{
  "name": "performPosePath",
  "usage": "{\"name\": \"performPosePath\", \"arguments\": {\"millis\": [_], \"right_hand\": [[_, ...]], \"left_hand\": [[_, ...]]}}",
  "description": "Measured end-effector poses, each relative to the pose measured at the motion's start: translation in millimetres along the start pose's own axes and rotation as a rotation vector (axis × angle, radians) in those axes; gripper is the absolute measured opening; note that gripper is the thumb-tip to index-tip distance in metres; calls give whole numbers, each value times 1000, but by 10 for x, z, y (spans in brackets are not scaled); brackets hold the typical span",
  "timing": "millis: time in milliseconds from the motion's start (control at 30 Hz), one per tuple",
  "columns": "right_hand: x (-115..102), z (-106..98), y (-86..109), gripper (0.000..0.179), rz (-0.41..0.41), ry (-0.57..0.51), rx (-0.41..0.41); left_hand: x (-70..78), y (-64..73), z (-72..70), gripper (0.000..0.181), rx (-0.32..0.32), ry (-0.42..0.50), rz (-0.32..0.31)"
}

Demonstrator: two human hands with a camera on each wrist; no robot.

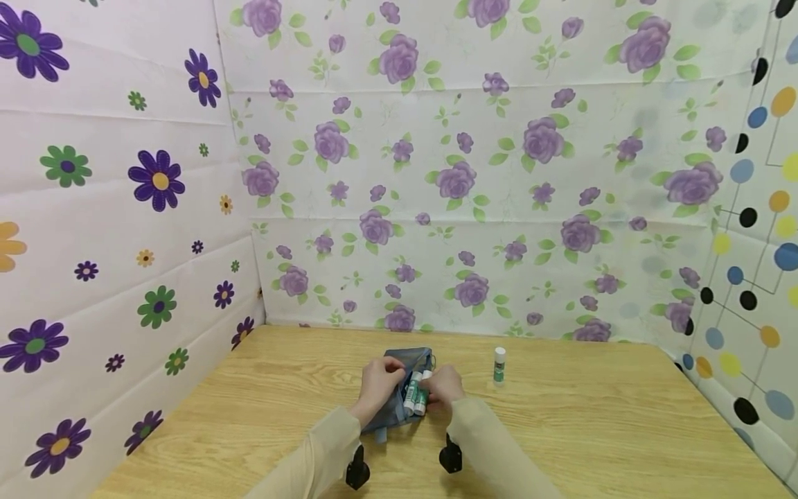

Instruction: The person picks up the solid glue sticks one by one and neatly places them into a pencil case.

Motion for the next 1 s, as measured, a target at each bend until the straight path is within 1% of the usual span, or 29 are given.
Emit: {"name": "performPosePath", "arguments": {"millis": [267,467,600,767,900,1000], "right_hand": [[49,-5,-31,13,-15,40,-11],[62,-13,-19,11,-15,82,-22],[56,-6,-1,9,3,79,-51],[38,16,14,10,13,95,-81],[11,47,37,8,-6,67,-97],[-11,75,51,7,-35,21,-114]], "left_hand": [[-8,-25,16,6,11,-7,-3],[13,-2,8,6,8,5,0],[21,9,6,6,2,14,2],[24,12,2,6,5,13,-2],[24,6,-3,6,4,7,-3],[20,-6,-2,7,0,5,-1]]}}
Point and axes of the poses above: each hand's wrist, its own y-axis away from the middle knuckle, its own z-axis out of the palm, x = y × z, the point moved 2 cm from there along -y, towards the middle knuckle, and after that the axes turned 15 degrees about -x, right-handed, at the moved point
